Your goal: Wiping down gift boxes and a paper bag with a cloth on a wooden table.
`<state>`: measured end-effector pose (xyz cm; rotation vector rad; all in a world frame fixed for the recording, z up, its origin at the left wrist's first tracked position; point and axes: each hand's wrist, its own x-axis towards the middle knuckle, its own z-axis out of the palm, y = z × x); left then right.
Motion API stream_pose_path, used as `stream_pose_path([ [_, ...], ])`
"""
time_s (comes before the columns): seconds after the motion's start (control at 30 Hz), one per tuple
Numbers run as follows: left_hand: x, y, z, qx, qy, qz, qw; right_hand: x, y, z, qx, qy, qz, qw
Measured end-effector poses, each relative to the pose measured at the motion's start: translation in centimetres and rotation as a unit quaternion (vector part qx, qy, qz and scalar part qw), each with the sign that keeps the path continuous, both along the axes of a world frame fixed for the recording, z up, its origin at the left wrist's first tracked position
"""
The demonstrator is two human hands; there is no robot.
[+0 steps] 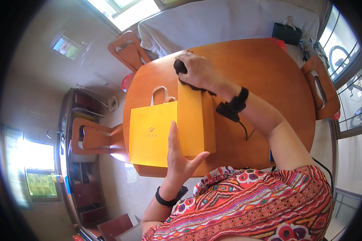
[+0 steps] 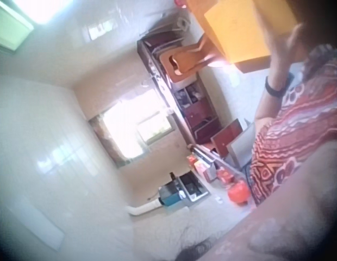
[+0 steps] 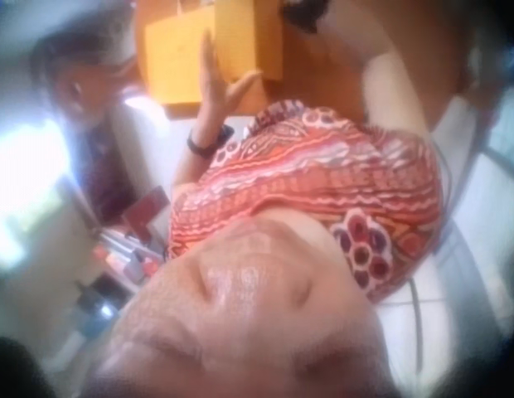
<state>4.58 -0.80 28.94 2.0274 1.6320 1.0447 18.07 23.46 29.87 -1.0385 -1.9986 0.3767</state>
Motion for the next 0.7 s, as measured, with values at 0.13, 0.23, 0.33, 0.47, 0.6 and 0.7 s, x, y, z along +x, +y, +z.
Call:
stream_pose_path([
  [0.13, 0.5, 1.6, 0.6, -0.055, 0.053, -0.017, 0.997, 0.8, -3.3, -2.8, 0.089, 0.240, -0.009, 0.967],
  [0.23, 1.2, 2.0, 0.6, -0.056, 0.075, -0.011, 0.996, 0.8, -3.9, -8.6, -0.048, 0.457, 0.002, 0.888],
  [0.33, 0.9, 1.9, 0.9, -0.070, 0.062, 0.007, 0.996, 0.2, -6.1, -19.3, -0.244, 0.391, 0.007, 0.887],
  [0.47, -0.4, 2.9, 0.2, -0.111, -0.099, 0.023, 0.989, 3.6, -9.8, -27.4, -0.378, 0.184, 0.027, 0.907],
  [0.6, -1.8, 3.1, 1.1, -0.141, -0.144, 0.047, 0.978, 2.9, -8.8, -22.5, -0.463, 0.227, 0.093, 0.852],
  [0.7, -4.0, 2.6, 0.8, -0.193, -0.191, 0.069, 0.960, 0.7, -8.7, -14.8, -0.280, 0.280, 0.115, 0.911],
])
